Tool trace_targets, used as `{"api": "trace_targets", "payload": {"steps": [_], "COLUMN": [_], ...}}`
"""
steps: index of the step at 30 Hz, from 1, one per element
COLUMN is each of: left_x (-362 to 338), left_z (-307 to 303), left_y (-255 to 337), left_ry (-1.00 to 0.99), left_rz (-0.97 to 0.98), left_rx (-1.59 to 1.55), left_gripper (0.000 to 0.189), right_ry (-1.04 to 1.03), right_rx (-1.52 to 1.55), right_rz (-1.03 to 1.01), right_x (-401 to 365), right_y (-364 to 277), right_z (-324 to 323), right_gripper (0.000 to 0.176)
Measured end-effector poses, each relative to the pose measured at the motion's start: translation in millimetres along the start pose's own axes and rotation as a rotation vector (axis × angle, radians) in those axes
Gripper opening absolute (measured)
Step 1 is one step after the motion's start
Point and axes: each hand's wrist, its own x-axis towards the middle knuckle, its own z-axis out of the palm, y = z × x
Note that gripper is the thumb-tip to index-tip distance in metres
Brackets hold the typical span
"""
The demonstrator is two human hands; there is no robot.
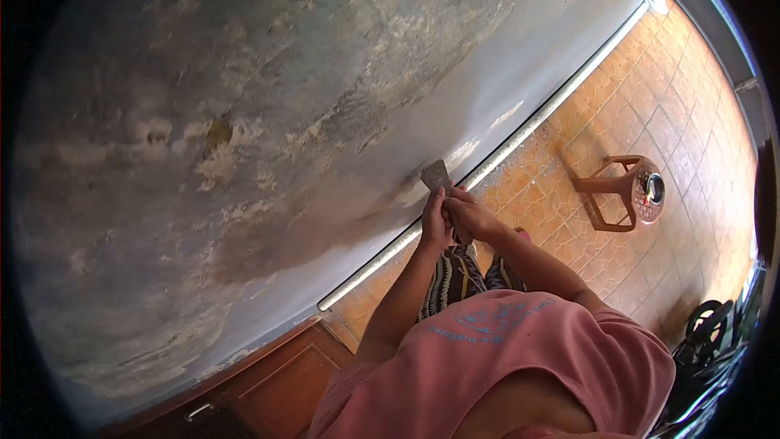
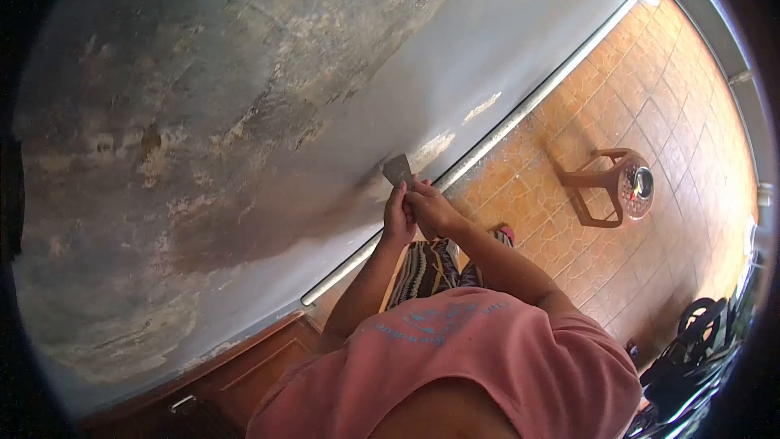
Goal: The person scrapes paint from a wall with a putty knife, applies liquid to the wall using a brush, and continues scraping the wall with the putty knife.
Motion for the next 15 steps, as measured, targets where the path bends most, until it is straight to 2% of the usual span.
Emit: {"api": "trace_targets", "payload": {"steps": [4, 7, 10, 13, 14, 15], "left_x": [-13.8, -22.1, -33.8, -45.6, -32.8, -12.4], "left_z": [17.4, 32.9, 54.8, 87.6, 78.2, 61.5], "left_y": [12.5, 27.9, 42.9, 50.3, 47.2, 41.5], "left_ry": [0.06, -0.026, -0.149, -0.135, -0.04, 0.057], "left_rz": [0.152, 0.23, 0.198, 0.293, 0.383, 0.471], "left_rx": [0.009, 0.007, -0.098, -0.236, -0.183, -0.134], "left_gripper": [0.04, 0.041, 0.048, 0.049, 0.05, 0.052], "right_ry": [-0.121, -0.136, -0.18, -0.2, -0.223, -0.144], "right_rx": [0.009, -0.172, -0.349, -0.149, -0.185, -0.362], "right_rz": [-0.031, -0.184, -0.319, -0.186, -0.192, -0.488], "right_x": [4.3, -8.2, -21.4, -26.1, -27.6, -17.6], "right_y": [3.7, -19.7, -44.1, -68.5, -75.7, -70.4], "right_z": [-2.5, 10.5, 23.7, 35.7, 41.0, 43.6], "right_gripper": [0.014, 0.015, 0.015, 0.018, 0.021, 0.022]}}
